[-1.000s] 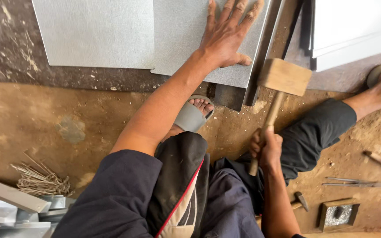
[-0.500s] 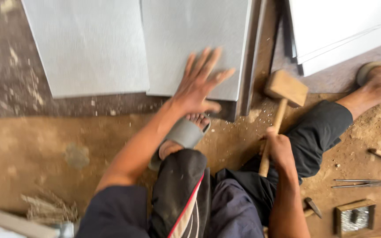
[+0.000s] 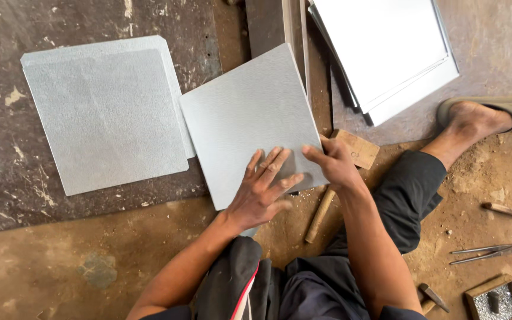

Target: The person sits on the workshop floor and bends galvanized sheet metal panels by hand, folding each sheet over a metal edge and hammering the fold flat with a wooden mallet. They reposition and turn the sheets between folds and set finished panels on a stack beside them.

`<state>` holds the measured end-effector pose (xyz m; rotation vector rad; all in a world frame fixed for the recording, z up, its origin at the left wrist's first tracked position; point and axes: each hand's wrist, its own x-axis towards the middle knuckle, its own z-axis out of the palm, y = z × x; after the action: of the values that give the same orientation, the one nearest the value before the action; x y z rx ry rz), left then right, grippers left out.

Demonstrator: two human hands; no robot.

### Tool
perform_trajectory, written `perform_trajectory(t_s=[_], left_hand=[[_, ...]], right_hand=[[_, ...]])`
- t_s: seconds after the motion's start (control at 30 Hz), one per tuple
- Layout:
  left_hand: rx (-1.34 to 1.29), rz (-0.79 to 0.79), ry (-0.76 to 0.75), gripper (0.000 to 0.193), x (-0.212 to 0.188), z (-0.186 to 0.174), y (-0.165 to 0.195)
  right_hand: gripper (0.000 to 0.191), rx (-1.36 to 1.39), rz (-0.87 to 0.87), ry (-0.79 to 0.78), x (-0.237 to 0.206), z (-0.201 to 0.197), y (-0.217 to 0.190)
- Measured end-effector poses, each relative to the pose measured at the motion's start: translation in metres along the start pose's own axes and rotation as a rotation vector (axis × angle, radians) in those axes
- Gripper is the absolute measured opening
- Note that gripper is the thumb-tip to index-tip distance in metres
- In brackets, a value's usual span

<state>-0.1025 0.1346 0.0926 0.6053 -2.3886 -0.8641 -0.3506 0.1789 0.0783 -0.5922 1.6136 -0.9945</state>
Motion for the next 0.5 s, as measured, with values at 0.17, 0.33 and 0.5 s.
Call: perform_trajectory(t_s=[0.17, 0.33, 0.5], left_hand=[[-0.130, -0.015, 0.360, 0.046, -0.009, -0.050, -0.029], [0.046, -0.331, 0.579, 0.043, -0.027, -0.099, -0.084], [0.150, -0.539, 0.659, 0.047, -0.067, -0.117, -0.113]], right_hand=[[0.026, 0.064, -0.215, 0.443, -0.058, -0.080, -0.018], [0.020, -0.283, -0.540, 0.612, -0.096, -0.185, -0.072], [0.017, -1.363, 0.028, 0.620, 0.032, -0.200, -0.081]])
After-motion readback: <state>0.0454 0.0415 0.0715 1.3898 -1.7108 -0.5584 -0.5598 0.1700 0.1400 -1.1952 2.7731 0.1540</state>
